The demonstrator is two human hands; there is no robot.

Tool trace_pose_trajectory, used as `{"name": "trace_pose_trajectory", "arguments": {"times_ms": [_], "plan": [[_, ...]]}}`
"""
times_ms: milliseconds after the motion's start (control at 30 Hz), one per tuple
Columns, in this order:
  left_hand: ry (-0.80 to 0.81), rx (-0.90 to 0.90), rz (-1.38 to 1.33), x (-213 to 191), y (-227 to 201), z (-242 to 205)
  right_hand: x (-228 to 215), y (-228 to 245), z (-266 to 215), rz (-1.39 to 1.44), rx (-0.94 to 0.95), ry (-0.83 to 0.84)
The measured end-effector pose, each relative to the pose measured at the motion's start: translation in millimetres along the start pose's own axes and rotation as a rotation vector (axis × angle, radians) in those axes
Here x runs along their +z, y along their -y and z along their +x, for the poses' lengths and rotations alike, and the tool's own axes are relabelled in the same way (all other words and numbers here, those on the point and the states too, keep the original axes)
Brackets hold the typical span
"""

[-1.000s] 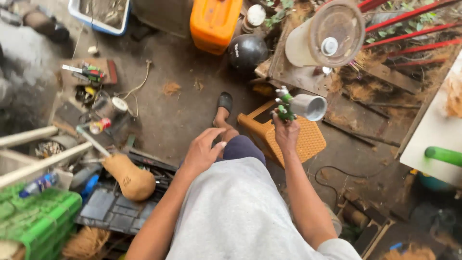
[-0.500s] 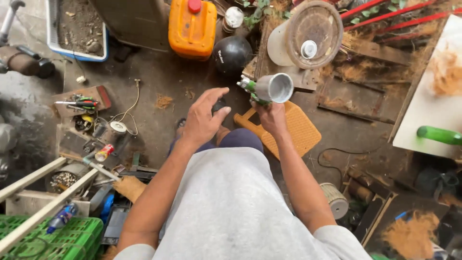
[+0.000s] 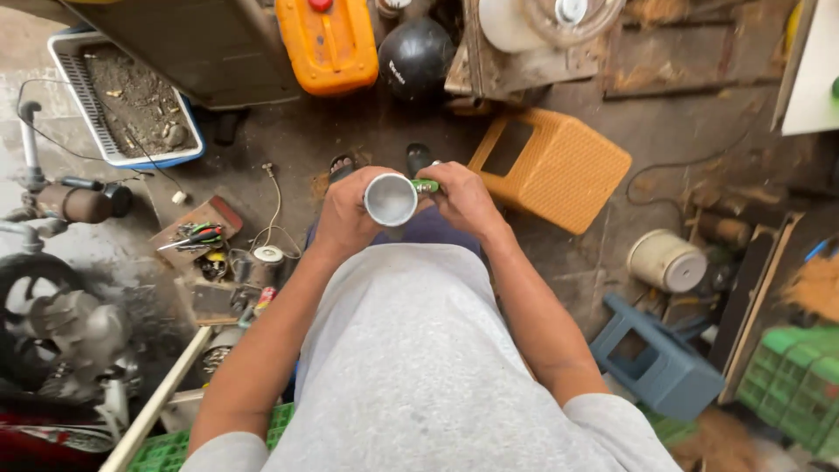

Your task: The person places a spray gun into a bucket, then picks up a yellow jerrycan, unscrews its red cap, removes a white inner seal, and reseals the container. The person sits on the floor during the cap removal and resealing steps.

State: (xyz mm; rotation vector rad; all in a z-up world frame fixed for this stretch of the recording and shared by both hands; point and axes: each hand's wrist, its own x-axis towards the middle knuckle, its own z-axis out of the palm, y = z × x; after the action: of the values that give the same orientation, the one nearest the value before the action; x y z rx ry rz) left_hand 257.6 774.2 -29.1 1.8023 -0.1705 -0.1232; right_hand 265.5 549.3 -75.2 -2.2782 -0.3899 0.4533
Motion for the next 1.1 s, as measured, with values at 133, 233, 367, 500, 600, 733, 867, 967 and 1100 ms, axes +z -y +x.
{"name": "trace_pose_trajectory", "arguments": {"times_ms": [133,233,367,500,600,733,867,967,1100], "plan": [[0.070,0.023,-0.054,-30,-4,0,33,20,-5,0.047,0.081,-0.031],[0.092,0.030,-0.113,-35,14,-9,49,38,-6,0.058,0.137,-0.058],[0.059,0.001,-0.134,-44,12,-15,70,50,-8,0.116,0.200,-0.116],[0.026,-0.022,-0.163,-55,5,-17,85,50,-7,0.157,0.216,-0.133],[-0.002,-0.025,-0.194,-58,13,-20,84,48,-6,0.144,0.206,-0.175],[-0.049,-0.053,-0.157,-73,-2,-18,64,59,-5,0.172,0.174,-0.167],[-0.136,-0.033,-0.166,-82,14,-27,59,49,-8,0.124,0.163,-0.165],[-0.195,-0.044,-0.156,-83,29,-37,59,46,-12,0.112,0.205,-0.131],[-0.301,-0.036,-0.073,-91,31,-47,62,52,-10,0.105,0.261,-0.073]]}}
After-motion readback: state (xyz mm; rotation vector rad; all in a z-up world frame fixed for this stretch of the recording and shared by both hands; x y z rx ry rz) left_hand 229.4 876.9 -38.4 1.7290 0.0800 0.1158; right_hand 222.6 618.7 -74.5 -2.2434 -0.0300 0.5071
